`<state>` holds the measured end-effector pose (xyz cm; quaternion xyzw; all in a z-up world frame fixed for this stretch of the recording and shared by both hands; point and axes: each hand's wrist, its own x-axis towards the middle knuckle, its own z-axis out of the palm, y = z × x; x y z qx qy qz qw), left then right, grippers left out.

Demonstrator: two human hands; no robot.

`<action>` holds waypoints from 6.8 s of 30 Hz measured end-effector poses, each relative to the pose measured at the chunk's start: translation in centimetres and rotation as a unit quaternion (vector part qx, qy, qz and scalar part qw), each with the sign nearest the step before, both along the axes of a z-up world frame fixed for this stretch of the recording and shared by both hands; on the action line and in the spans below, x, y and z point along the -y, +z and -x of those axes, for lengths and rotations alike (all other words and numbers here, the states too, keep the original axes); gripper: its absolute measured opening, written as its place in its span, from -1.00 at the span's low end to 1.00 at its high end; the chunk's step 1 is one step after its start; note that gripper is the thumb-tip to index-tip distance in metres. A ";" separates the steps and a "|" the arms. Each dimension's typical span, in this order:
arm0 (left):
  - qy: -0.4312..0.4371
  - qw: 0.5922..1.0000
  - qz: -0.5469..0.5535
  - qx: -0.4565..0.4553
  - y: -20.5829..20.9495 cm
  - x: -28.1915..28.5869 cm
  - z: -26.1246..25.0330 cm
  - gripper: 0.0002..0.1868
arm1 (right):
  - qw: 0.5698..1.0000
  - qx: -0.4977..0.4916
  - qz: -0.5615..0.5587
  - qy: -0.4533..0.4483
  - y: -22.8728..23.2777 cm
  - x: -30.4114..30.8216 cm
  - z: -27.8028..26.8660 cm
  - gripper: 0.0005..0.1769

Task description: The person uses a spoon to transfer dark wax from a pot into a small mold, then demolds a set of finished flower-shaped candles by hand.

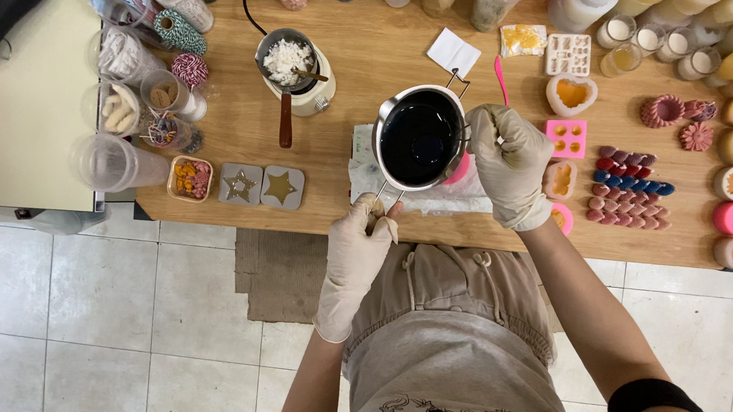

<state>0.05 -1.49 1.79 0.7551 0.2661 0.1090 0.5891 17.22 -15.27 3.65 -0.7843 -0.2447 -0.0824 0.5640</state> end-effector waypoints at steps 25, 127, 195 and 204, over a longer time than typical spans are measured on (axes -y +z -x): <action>0.024 1.000 -0.013 0.000 -2.2 -1.9 -0.2 -0.85 | 0.998 -0.038 0.004 -0.050 -1.1 3.0 0.3 -0.86; 0.086 0.955 0.280 0.037 -22.6 -12.9 -16.6 -0.92 | 0.970 -0.089 0.207 -0.093 -5.0 5.7 -7.8 -0.78; 0.071 0.983 -0.080 0.151 -8.5 -1.4 1.1 -0.26 | 0.894 0.040 0.389 0.218 -6.3 -0.6 -1.1 -0.52; 0.059 0.989 -0.028 0.136 -8.5 -0.8 0.8 -0.14 | 0.894 0.047 0.388 0.218 -5.6 -0.6 -1.0 -0.48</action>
